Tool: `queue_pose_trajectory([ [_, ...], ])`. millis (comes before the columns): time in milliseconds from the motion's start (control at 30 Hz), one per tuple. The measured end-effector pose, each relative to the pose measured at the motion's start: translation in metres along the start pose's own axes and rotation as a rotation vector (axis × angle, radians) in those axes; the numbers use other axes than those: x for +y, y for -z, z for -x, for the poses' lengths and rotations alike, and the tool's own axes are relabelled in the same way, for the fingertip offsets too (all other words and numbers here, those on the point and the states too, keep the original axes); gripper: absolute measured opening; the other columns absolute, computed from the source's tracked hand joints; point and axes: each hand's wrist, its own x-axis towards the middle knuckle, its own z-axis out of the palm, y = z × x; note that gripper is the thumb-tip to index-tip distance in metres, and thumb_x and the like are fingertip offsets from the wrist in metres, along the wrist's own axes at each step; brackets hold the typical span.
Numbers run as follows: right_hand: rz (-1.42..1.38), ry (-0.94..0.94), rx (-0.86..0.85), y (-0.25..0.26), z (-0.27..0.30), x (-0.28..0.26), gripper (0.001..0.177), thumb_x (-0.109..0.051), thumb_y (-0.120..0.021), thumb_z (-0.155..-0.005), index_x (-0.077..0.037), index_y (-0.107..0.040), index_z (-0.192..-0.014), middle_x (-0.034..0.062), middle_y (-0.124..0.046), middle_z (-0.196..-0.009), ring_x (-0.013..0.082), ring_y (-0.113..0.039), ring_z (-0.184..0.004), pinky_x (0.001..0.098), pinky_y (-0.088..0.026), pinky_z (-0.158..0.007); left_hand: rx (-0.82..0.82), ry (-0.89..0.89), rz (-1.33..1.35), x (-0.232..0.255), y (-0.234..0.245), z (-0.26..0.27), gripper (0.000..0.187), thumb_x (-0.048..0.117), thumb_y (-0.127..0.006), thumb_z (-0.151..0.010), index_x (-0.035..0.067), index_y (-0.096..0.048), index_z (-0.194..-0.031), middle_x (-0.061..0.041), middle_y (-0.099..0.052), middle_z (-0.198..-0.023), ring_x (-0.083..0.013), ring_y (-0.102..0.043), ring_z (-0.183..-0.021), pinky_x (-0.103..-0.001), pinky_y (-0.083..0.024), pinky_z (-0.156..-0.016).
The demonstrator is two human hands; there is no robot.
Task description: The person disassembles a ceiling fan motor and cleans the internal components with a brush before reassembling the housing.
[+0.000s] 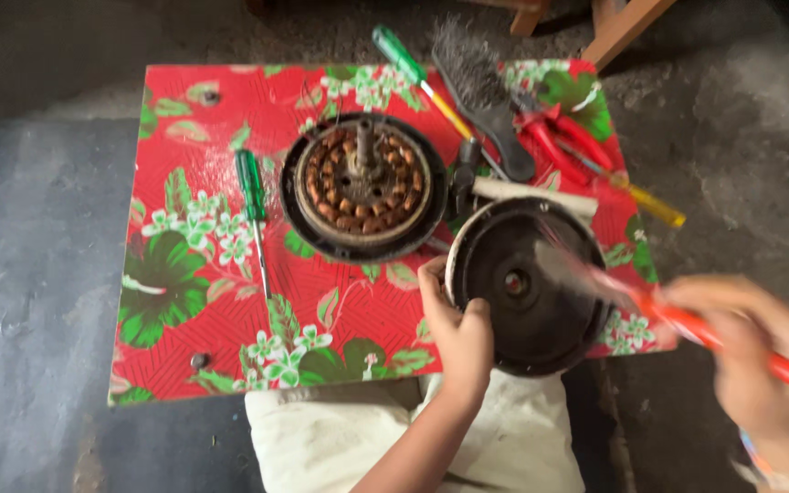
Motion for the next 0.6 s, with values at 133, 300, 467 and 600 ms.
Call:
queue_pose_trajectory([
  [133, 0.462, 0.087, 0.058, -0.045, -0.046, -0.050, 0.024, -0.013, -0.057, -0.105, 0.007, -0.070, -0.099, 0.0174, -0.072, -0.096, 0.0217, -0.073, -0.084, 0.0320, -0.056, -0.076, -0.054, -0.037, -0.187, -0.002, 0.011, 0.000, 0.039, 0.003, -0.055, -0.089, -0.001, -0.047, -0.128, -0.016, -0.063, -0.115, -0.0215, -0.062, -0.109, -0.035, -0.047, -0.101],
  [300, 0.172, -0.001, -0.159, -0.064, -0.048, -0.038, 0.039, -0.019, -0.045, -0.105, 0.001, -0.072, -0.086, 0.0080, -0.073, -0.080, 0.0145, -0.071, -0.073, 0.0289, -0.055, -0.071, -0.020, -0.057, -0.299, 0.004, 0.016, -0.009, 0.039, 0.030, -0.047, -0.108, -0.001, -0.053, -0.132, -0.018, -0.067, -0.119, -0.0237, -0.064, -0.110, -0.036, -0.047, -0.101],
  [467, -0.143, -0.302, -0.284, -0.033, -0.058, -0.021, 0.049, -0.019, -0.045, -0.107, 0.007, -0.073, -0.076, 0.0131, -0.071, -0.071, 0.0167, -0.070, -0.063, 0.0309, -0.056, -0.064, -0.028, -0.144, -0.351, 0.001, 0.018, -0.004, 0.041, 0.029, -0.040, -0.110, -0.001, -0.054, -0.135, -0.017, -0.067, -0.124, -0.0259, -0.064, -0.116, -0.036, -0.047, -0.103],
  [600, -0.133, -0.272, -0.340, -0.038, -0.067, -0.039, 0.039, -0.013, -0.051, -0.104, 0.006, -0.074, -0.079, 0.0117, -0.073, -0.071, 0.0168, -0.070, -0.064, 0.0298, -0.056, -0.062, -0.047, -0.138, -0.297, 0.001, 0.018, -0.006, 0.041, 0.029, -0.040, -0.111, -0.001, -0.054, -0.135, -0.018, -0.067, -0.125, -0.0265, -0.064, -0.117, -0.036, -0.047, -0.104],
])
